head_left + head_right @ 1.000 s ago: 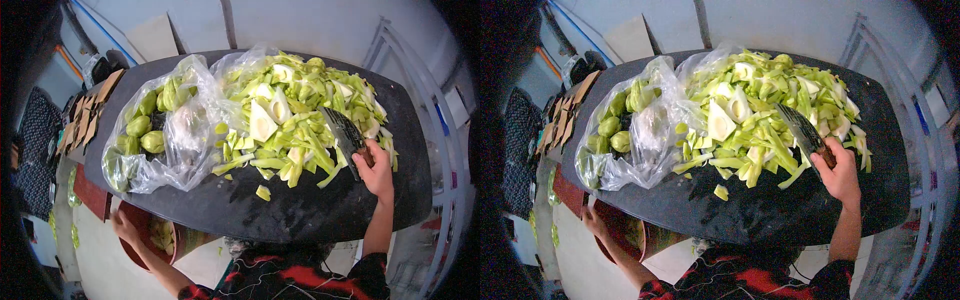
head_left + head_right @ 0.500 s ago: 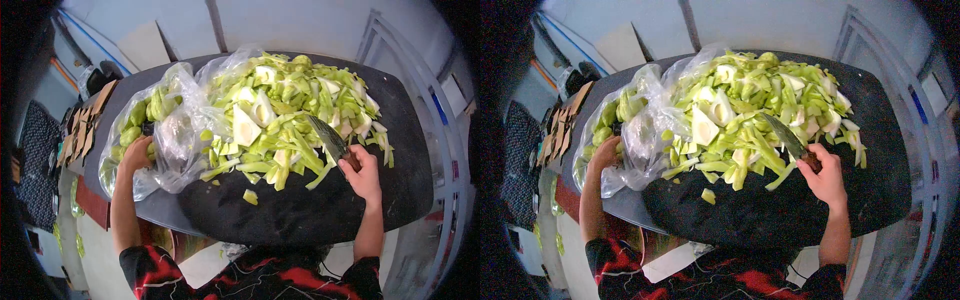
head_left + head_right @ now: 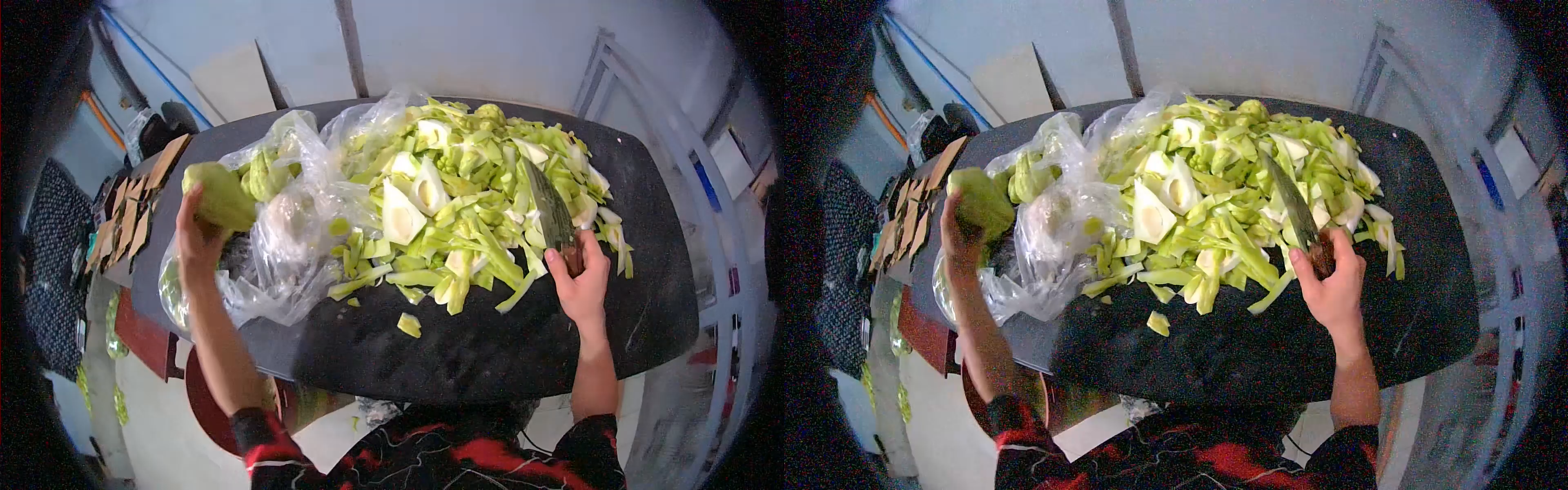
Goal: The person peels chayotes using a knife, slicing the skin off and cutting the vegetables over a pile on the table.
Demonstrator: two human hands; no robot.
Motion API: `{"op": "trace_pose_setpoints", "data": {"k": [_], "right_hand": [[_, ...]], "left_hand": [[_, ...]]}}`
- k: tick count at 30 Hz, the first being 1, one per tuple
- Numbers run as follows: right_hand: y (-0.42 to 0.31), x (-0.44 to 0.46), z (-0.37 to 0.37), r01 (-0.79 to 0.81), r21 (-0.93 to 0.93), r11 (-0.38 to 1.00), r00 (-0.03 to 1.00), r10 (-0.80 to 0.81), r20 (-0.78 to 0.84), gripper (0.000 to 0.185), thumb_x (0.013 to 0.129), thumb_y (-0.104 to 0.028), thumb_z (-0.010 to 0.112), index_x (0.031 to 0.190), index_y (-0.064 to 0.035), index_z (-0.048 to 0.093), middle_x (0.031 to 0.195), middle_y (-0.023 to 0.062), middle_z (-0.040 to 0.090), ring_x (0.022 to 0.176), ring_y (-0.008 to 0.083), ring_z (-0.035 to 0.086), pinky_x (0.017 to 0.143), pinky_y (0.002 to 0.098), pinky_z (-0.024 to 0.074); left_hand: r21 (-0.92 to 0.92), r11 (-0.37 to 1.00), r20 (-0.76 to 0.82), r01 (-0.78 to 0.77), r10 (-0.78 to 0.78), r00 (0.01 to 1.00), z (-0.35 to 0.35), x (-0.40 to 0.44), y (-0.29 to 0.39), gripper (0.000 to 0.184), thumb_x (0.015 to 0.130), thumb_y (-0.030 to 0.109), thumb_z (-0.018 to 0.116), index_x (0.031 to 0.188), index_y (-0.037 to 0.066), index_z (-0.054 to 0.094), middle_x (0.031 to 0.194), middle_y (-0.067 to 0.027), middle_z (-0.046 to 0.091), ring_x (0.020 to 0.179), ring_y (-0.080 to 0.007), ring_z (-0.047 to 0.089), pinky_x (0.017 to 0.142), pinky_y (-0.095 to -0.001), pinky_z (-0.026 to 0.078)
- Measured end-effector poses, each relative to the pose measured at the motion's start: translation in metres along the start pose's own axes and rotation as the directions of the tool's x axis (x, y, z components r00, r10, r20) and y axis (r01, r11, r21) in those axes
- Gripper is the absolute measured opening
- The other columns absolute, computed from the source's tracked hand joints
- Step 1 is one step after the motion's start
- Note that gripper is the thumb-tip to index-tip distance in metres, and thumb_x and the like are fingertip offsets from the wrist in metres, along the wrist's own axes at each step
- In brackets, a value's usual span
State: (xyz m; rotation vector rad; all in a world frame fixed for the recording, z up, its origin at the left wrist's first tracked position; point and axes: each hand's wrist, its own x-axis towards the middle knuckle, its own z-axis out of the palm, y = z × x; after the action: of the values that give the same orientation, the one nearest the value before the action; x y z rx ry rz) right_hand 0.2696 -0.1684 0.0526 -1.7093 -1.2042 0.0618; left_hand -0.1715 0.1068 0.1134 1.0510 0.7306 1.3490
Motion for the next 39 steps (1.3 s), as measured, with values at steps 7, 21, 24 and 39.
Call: {"op": "trace_pose_setpoints", "data": {"k": [7, 21, 24, 39], "right_hand": [[-0.027, -0.007, 0.010, 0.069, -0.048, 0.996, 0.997, -0.070, -0.025, 0.024, 0.086, -0.016, 0.070, 0.094, 0.0034, 0.058, 0.066, 0.0096, 0.063, 0.053, 0.0188, 0.060, 0.052, 0.0314, 0.0459], [-0.053, -0.004, 0.060, 0.767, -0.286, 0.575, 0.641, -0.713, 0.286, 0.020, 0.070, -0.015, 0.066, 0.068, -0.0087, 0.048, 0.060, 0.0034, 0.052, 0.054, 0.0211, 0.058, 0.049, 0.0333, 0.0482], [-0.057, -0.001, 0.071, 0.793, -0.267, 0.548, 0.608, -0.743, 0.279, 0.020, 0.072, -0.019, 0.066, 0.069, -0.0097, 0.048, 0.059, 0.0025, 0.051, 0.053, 0.0194, 0.057, 0.049, 0.0314, 0.0469], [0.011, 0.024, 0.076, 0.426, -0.505, 0.751, 0.899, -0.290, 0.327, 0.017, 0.074, -0.017, 0.067, 0.077, -0.0076, 0.054, 0.067, 0.0139, 0.064, 0.060, 0.0334, 0.065, 0.053, 0.0455, 0.0528]], "left_hand": [[-0.368, 0.796, 0.354, 0.481, -0.358, 0.864, 0.125, -0.088, -0.125, 0.071, 0.073, 0.031, 0.074, 0.133, 0.006, 0.042, 0.117, -0.0176, 0.054, 0.108, -0.0373, 0.058, 0.091, -0.0612, 0.049], [0.465, 0.819, 0.378, -0.336, 0.159, 0.912, 0.176, -0.087, -0.185, 0.065, 0.071, 0.024, 0.082, 0.126, 0.006, 0.051, 0.103, -0.0162, 0.068, 0.096, -0.0235, 0.066, 0.085, -0.0337, 0.050], [0.453, 0.853, 0.331, -0.259, 0.108, 0.937, 0.175, -0.087, -0.174, 0.066, 0.070, 0.027, 0.082, 0.125, 0.007, 0.052, 0.101, -0.0176, 0.068, 0.093, -0.0265, 0.067, 0.084, -0.0351, 0.050], [0.475, 0.857, 0.423, -0.198, -0.025, 0.906, 0.169, -0.096, -0.155, 0.065, 0.059, 0.014, 0.081, 0.117, -0.003, 0.056, 0.101, -0.0144, 0.069, 0.092, -0.0204, 0.066, 0.086, -0.0326, 0.051]]}}
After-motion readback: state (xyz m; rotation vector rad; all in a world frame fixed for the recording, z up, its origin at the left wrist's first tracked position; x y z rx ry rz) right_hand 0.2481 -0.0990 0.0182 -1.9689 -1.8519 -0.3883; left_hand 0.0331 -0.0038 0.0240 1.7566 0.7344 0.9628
